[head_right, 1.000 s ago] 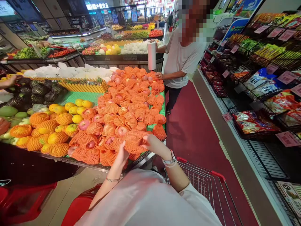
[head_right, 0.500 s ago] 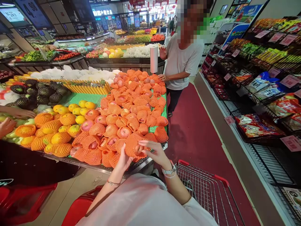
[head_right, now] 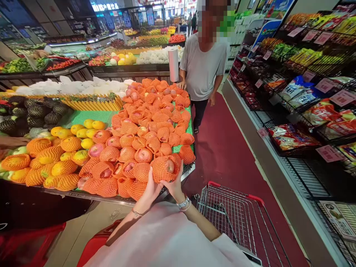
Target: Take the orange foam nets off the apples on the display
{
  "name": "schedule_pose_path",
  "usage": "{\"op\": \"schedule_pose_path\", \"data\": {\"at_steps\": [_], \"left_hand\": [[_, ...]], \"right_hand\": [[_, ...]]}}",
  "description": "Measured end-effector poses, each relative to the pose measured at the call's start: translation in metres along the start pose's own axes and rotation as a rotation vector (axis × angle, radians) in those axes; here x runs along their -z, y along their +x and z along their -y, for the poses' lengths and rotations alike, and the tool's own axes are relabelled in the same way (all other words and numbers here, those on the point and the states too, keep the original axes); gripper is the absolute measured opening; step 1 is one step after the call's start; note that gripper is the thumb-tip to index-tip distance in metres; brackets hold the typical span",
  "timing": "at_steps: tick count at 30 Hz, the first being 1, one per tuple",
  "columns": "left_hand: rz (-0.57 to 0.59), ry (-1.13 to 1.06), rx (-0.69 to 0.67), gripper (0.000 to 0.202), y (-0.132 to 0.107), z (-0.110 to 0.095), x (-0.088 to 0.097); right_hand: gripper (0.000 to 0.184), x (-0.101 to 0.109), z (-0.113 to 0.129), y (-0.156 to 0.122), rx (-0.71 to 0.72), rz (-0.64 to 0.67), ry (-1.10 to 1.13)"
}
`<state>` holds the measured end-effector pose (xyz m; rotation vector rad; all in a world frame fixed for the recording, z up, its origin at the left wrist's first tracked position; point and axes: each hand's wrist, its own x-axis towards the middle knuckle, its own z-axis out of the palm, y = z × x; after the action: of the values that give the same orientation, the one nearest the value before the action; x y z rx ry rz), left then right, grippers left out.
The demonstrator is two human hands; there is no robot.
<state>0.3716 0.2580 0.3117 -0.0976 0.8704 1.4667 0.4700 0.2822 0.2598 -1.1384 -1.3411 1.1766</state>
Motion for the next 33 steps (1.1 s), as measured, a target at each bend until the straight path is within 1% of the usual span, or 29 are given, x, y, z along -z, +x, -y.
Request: {"op": "schedule_pose_path", "data": {"at_steps": [2,4,8,10,13,14,15,16,18,20,21,22,23,24,25,26,27,28,29,30,32,33], "left_hand": [[-0.041,0.029,0.035,0.056,0.000,0.003,-0.002],[-0.039,0.034,0.064,0.049,0.002,0.006,-0.002],[0.113,0.004,0.083,0.035,0.013,0.008,0.002],[0.124,0.028,0.100,0.029,0.019,0.005,0.006],[0.176,0.168,0.206,0.025,0.026,-0.003,0.013],[0.203,0.217,0.251,0.024,0.028,-0.005,0.014],[0.220,0.272,0.264,0.022,0.029,-0.008,0.014],[0.224,0.327,0.243,0.019,0.031,-0.011,0.014],[0.198,0.434,0.125,0.019,0.037,-0.020,0.010],[0.179,0.544,-0.034,0.029,0.047,-0.037,0.001],[0.177,0.576,-0.108,0.038,0.054,-0.050,-0.005],[0.172,0.605,-0.181,0.047,0.064,-0.065,-0.011],[0.162,0.647,-0.264,0.057,0.075,-0.083,-0.017],[0.144,0.710,-0.375,0.067,0.088,-0.103,-0.022],[0.097,0.910,-0.605,0.076,0.103,-0.122,-0.026],[0.037,1.136,-0.847,0.084,0.119,-0.141,-0.028],[-0.042,1.325,-1.024,0.090,0.135,-0.159,-0.028],[-0.085,1.499,-1.112,0.095,0.151,-0.174,-0.026],[-0.135,1.627,-1.144,0.097,0.167,-0.185,-0.021],[-0.149,1.747,-1.146,0.098,0.181,-0.194,-0.016],[-0.097,1.980,-1.061,0.100,0.200,-0.202,-0.006],[-0.077,2.059,-0.997,0.100,0.205,-0.202,-0.003]], "right_hand": [[0.126,0.003,-0.002,-0.002,-0.010,0.016,0.053],[0.126,0.007,-0.005,-0.002,0.009,0.018,0.055],[0.126,0.017,-0.016,-0.002,0.095,-0.059,-0.002],[0.125,0.022,-0.022,-0.002,0.127,-0.076,-0.006],[0.124,0.027,-0.029,-0.002,0.136,-0.065,-0.043],[0.124,0.028,-0.029,-0.002,0.131,-0.043,-0.057],[0.124,0.028,-0.027,-0.001,0.125,-0.011,-0.060],[0.123,0.029,-0.025,0.000,0.119,0.029,-0.058],[0.117,0.032,-0.018,0.005,0.130,0.107,-0.064],[0.109,0.040,-0.015,0.013,0.164,0.152,-0.076],[0.103,0.048,-0.017,0.017,0.178,0.143,-0.085],[0.096,0.058,-0.023,0.019,0.178,0.105,-0.097],[0.087,0.071,-0.033,0.019,0.159,0.034,-0.120],[0.078,0.087,-0.046,0.016,0.111,-0.066,-0.179],[0.071,0.106,-0.061,0.010,0.045,-0.189,-0.272],[0.069,0.127,-0.077,0.000,-0.044,-0.316,-0.410],[0.067,0.149,-0.093,-0.015,-0.173,-0.419,-0.597],[0.065,0.171,-0.107,-0.033,-0.269,-0.509,-0.668],[0.065,0.193,-0.119,-0.055,-0.354,-0.581,-0.709],[0.065,0.212,-0.129,-0.080,-0.452,-0.655,-0.741],[0.065,0.242,-0.143,-0.136,-0.683,-0.819,-0.790],[0.066,0.251,-0.147,-0.164,-0.807,-0.897,-0.803]]}}
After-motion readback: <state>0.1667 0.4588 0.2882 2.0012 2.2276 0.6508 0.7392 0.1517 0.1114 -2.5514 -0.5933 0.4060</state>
